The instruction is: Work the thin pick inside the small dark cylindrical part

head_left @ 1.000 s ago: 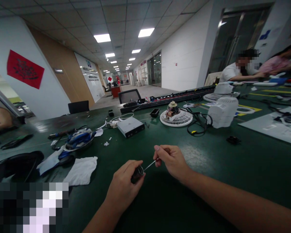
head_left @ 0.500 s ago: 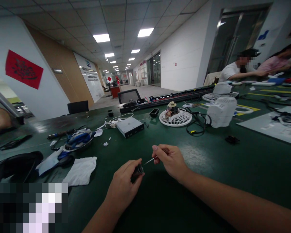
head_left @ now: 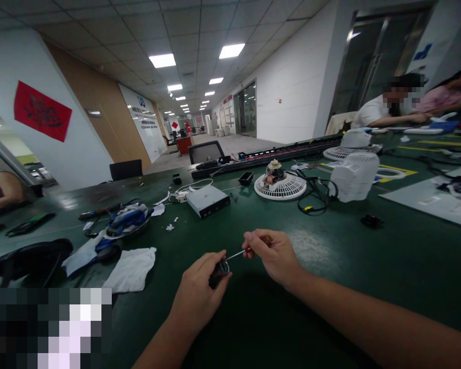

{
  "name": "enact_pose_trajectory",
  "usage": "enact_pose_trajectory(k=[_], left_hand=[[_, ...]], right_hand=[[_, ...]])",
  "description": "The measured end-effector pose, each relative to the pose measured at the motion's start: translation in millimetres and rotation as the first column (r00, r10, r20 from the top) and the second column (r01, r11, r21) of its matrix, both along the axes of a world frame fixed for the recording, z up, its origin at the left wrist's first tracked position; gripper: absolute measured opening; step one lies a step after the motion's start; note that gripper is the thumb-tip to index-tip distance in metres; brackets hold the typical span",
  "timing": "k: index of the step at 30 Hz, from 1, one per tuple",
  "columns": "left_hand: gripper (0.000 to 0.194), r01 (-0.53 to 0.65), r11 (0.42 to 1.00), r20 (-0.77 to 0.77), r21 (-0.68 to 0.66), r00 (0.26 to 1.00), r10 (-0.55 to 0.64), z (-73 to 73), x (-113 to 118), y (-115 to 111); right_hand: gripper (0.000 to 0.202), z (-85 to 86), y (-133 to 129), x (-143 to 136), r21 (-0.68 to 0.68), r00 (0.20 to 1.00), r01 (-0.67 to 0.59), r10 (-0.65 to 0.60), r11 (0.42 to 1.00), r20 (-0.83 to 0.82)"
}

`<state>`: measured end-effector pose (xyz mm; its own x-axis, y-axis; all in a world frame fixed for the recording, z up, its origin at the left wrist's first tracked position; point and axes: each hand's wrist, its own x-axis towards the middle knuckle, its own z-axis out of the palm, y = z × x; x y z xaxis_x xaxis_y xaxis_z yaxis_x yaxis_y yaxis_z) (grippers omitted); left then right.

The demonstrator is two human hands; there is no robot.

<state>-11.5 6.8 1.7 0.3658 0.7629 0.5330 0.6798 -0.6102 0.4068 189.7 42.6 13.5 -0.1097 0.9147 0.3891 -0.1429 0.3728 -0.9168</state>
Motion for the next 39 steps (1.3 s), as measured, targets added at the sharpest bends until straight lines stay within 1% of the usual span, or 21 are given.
enact_pose_trajectory(k=[5, 9, 12, 14, 17, 19, 23, 27, 31, 34, 39], left_hand=[[0.042, -0.015, 1.000, 0.002, 0.020, 1.000, 0.015, 0.0, -0.8, -0.2], [0.042, -0.004, 1.000, 0.002, 0.027, 1.000, 0.004, 1.4, 1.2, -0.6], [0.040, 0.004, 0.999, 0.002, 0.048, 1.000, -0.004, 1.9, 2.4, -1.0], [0.040, 0.004, 0.998, 0.000, 0.056, 1.000, -0.004, 1.4, 2.3, -0.9], [0.041, 0.008, 0.999, -0.008, 0.040, 1.000, -0.008, 0.3, 1.4, -0.6], [0.041, 0.010, 0.999, -0.013, 0.031, 1.000, -0.009, -0.1, 1.1, -0.6], [0.040, 0.007, 0.999, -0.008, 0.044, 1.000, -0.007, 0.7, 2.1, -1.2], [0.038, 0.019, 0.999, 0.001, 0.044, 1.000, -0.019, 1.6, 3.3, -1.5], [0.039, 0.016, 0.999, 0.001, 0.043, 1.000, -0.016, 1.2, 3.1, -1.2], [0.039, 0.015, 0.999, -0.003, 0.041, 1.000, -0.015, 1.0, 2.9, -1.2], [0.040, 0.003, 0.999, -0.016, 0.032, 1.000, -0.002, 1.1, 2.5, -1.7]], right_hand=[[0.040, 0.7, -1.0, 0.9, -0.020, 0.993, 0.055, -0.052, 0.998, 0.104], [0.042, 1.4, -1.6, 1.1, -0.008, 0.999, 0.021, -0.021, 1.000, 0.049], [0.038, 2.2, -2.5, 1.2, 0.018, 0.995, 0.058, -0.059, 0.998, 0.086], [0.039, 2.9, -2.9, 1.4, 0.012, 0.992, 0.054, -0.055, 0.998, 0.113], [0.041, 3.5, -2.2, 1.4, -0.002, 0.996, 0.029, -0.029, 1.000, 0.083], [0.039, 3.4, -1.2, 1.3, -0.005, 0.996, 0.047, -0.047, 0.999, 0.072], [0.041, 3.0, 0.2, 1.6, -0.023, 0.998, 0.028, -0.027, 0.999, 0.064], [0.038, 3.2, -0.3, 2.5, -0.021, 0.995, 0.040, -0.038, 0.999, 0.090], [0.041, 3.1, -1.0, 2.8, -0.004, 0.996, 0.017, -0.016, 1.000, 0.088], [0.038, 3.0, -1.0, 2.6, 0.005, 0.993, 0.050, -0.050, 0.999, 0.110], [0.041, 3.1, -1.1, 2.6, -0.027, 0.997, 0.026, -0.024, 0.999, 0.072]])
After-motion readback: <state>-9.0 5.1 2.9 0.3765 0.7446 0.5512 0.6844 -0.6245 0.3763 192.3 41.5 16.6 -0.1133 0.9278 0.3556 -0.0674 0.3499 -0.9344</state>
